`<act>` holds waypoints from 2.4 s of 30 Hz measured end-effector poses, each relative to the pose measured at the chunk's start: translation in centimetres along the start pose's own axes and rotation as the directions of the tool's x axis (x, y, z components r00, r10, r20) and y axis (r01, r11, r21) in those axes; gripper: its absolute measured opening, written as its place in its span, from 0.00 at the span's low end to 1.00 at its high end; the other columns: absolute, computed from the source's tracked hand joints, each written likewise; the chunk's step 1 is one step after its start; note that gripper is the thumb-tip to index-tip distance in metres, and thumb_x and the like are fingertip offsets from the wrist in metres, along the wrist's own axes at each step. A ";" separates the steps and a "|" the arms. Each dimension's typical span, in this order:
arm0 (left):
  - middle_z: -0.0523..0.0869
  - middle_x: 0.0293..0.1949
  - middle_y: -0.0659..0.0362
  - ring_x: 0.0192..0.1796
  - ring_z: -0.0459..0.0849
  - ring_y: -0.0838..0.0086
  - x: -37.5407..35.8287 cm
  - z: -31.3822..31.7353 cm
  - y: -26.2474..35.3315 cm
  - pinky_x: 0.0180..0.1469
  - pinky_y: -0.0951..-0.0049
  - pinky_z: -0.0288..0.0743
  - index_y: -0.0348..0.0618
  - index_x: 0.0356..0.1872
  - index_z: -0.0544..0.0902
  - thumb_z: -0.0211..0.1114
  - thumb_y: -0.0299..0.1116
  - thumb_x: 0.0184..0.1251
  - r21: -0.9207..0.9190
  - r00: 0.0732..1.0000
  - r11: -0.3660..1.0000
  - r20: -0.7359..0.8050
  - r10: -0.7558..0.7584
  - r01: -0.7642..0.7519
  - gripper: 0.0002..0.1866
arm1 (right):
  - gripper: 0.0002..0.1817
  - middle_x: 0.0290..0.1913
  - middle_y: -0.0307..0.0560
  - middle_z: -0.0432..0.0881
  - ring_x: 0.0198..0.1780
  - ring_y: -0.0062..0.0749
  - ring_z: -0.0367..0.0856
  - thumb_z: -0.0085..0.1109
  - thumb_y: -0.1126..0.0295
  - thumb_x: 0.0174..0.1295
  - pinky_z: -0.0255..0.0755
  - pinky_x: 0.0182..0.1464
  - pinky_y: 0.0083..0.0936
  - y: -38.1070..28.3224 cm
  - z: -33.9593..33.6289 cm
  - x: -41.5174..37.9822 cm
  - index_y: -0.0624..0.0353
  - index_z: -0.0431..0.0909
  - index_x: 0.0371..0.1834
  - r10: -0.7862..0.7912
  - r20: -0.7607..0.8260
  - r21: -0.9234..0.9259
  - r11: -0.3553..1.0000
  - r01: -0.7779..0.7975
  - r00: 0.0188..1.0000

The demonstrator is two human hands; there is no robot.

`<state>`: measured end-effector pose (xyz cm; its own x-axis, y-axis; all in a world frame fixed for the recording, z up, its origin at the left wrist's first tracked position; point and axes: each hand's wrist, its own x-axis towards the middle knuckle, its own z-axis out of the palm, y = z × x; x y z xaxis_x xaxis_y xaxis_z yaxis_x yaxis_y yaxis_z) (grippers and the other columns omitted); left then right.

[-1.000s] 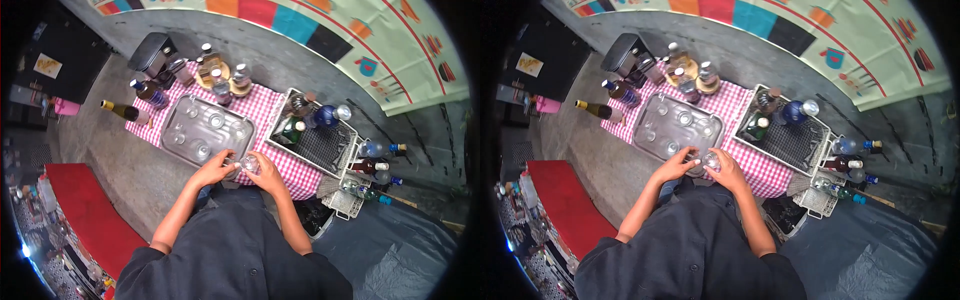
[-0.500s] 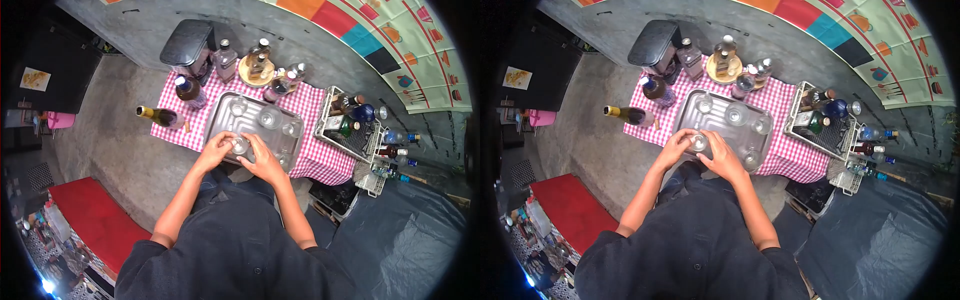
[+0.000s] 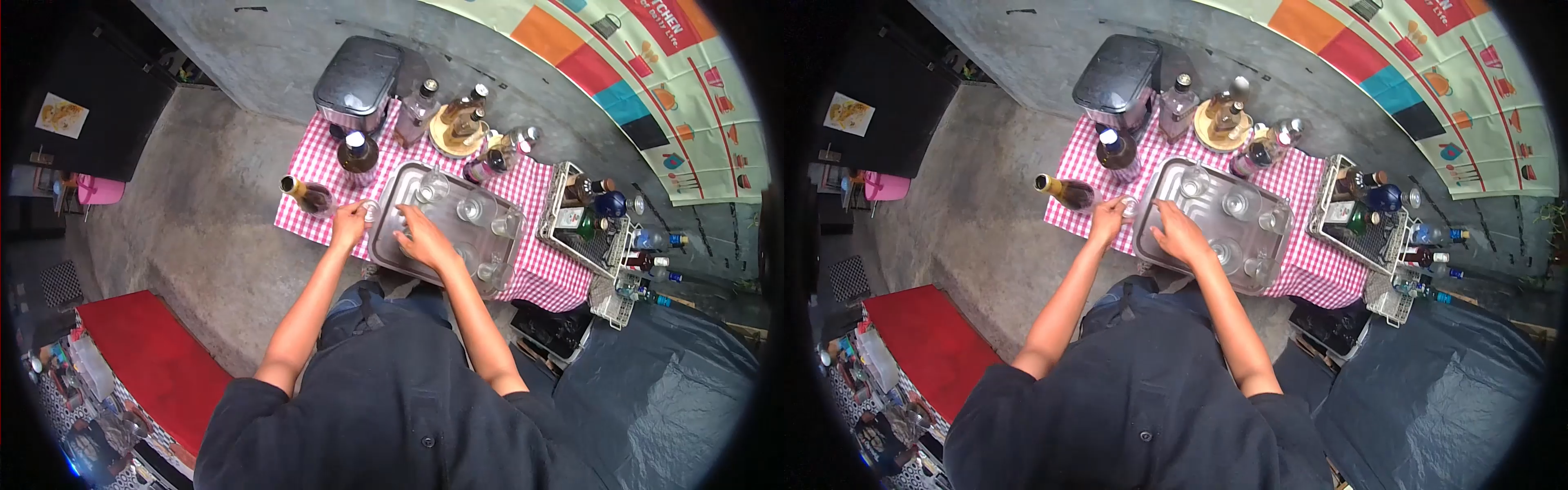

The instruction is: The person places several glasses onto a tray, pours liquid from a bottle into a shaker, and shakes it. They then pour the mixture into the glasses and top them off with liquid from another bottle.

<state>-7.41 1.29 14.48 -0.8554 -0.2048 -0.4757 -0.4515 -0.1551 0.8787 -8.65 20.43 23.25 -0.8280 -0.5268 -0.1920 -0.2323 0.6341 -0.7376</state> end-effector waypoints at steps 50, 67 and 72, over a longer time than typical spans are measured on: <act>0.83 0.36 0.56 0.35 0.84 0.73 -11.5 3.5 0.0 0.36 0.75 0.79 0.36 0.48 0.78 0.55 0.26 0.69 0.291 0.977 0.957 -0.202 0.062 -0.001 0.10 | 0.58 0.69 0.66 0.64 0.70 0.54 0.65 0.79 0.62 0.41 0.65 0.70 0.37 21.5 -23.3 4.8 0.65 0.51 0.74 0.104 -0.399 -0.050 0.990 -0.135 0.911; 0.84 0.39 0.57 0.36 0.84 0.75 -18.1 7.0 3.1 0.39 0.75 0.77 0.36 0.51 0.78 0.56 0.25 0.69 0.341 0.920 0.940 -0.369 0.135 -0.001 0.12 | 0.44 0.55 0.59 0.80 0.58 0.47 0.80 0.78 0.59 0.42 0.72 0.61 0.36 24.7 -23.5 4.8 0.66 0.67 0.63 0.161 -0.568 0.253 0.967 -0.016 0.807; 0.83 0.40 0.57 0.37 0.84 0.75 -17.9 9.5 4.9 0.41 0.75 0.77 0.35 0.50 0.78 0.59 0.28 0.70 0.415 0.946 0.909 -0.276 0.168 -0.041 0.12 | 0.45 0.57 0.61 0.77 0.60 0.49 0.77 0.78 0.61 0.44 0.70 0.61 0.37 19.8 -23.9 -1.9 0.66 0.65 0.65 0.084 -0.663 0.129 0.992 0.003 0.744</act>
<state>3.33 13.43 27.66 -0.8153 -0.4868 -0.3134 -0.4809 0.2679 0.8348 -23.91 47.47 24.52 -0.9739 0.0365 0.2241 -0.1668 0.5544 -0.8154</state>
